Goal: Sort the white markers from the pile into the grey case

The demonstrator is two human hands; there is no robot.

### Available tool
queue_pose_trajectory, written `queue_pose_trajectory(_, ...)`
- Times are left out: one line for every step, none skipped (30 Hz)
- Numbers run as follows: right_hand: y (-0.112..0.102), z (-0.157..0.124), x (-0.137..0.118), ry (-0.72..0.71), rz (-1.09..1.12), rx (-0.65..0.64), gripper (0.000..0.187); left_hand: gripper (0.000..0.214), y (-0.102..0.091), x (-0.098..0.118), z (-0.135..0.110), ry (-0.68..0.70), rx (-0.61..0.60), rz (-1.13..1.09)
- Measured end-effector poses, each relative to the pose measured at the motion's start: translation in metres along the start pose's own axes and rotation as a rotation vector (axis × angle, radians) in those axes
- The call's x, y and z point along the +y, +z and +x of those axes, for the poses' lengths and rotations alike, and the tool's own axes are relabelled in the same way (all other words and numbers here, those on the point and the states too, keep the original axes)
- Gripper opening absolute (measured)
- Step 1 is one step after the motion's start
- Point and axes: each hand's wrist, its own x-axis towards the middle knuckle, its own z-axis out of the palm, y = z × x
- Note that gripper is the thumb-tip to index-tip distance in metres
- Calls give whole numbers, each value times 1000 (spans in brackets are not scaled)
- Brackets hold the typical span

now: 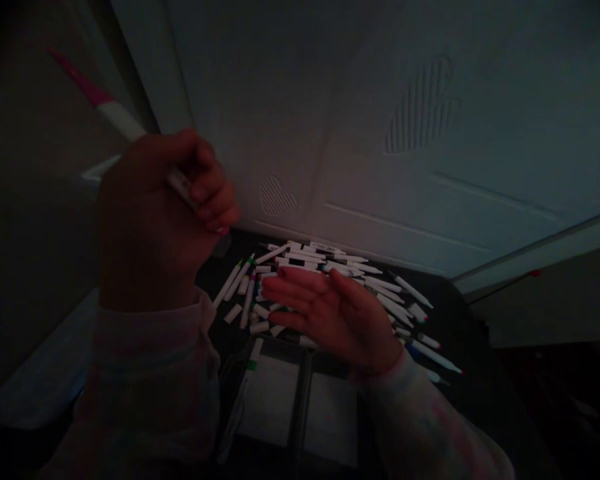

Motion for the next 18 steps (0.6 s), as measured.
queue_pose_trajectory(3,-5,-4,6,-23,1,68,26,0,0,0,2,-1,-4)
queue_pose_trajectory(6,-9,-7,7,-69,-10,72,26,0,0,0,4,5,-4)
queue_pose_trajectory(8,-13,-10,-10,-128,-30,74,26,1,0,0,0,13,-1)
queue_pose_trajectory(10,-15,-11,-39,-192,-51,75,26,1,0,0,-6,21,5)
queue_pose_trajectory(11,-17,-12,-77,-253,-71,74,26,1,0,0,-15,26,10)
queue_pose_trajectory(12,-19,-13,-116,-308,-85,73,26,1,0,0,-17,27,11)
queue_pose_trajectory(13,-20,-13,-144,-350,-91,72,26,1,0,0,-16,26,9)
queue_pose_trajectory(14,-21,-13,-157,-377,-91,71,26,2,1,0,-15,23,5)
queue_pose_trajectory(14,-22,-12,-158,-387,-88,71,26,2,1,0,-15,17,2)
queue_pose_trajectory(14,-22,-12,-145,-384,-85,71,27,2,1,0,-13,14,-1)
queue_pose_trajectory(14,-22,-12,-126,-373,-83,71,27,2,1,0,-9,13,-4)
queue_pose_trajectory(14,-22,-12,-108,-360,-80,72,28,2,1,0,-11,13,-3)
queue_pose_trajectory(14,-21,-12,-93,-352,-74,72,29,2,1,0,-15,13,-4)
queue_pose_trajectory(14,-20,-12,-82,-352,-63,72,29,2,0,0,-15,13,-7)
queue_pose_trajectory(14,-19,-12,-77,-361,-50,73,28,2,0,0,-10,16,-12)
queue_pose_trajectory(14,-18,-12,-78,-375,-34,73,27,2,0,0,-9,17,-15)
queue_pose_trajectory(14,-16,-13,-83,-390,-18,73,27,2,0,0,-10,14,-18)
queue_pose_trajectory(15,-15,-13,-86,-398,-4,74,26,2,-1,0,-7,10,-21)
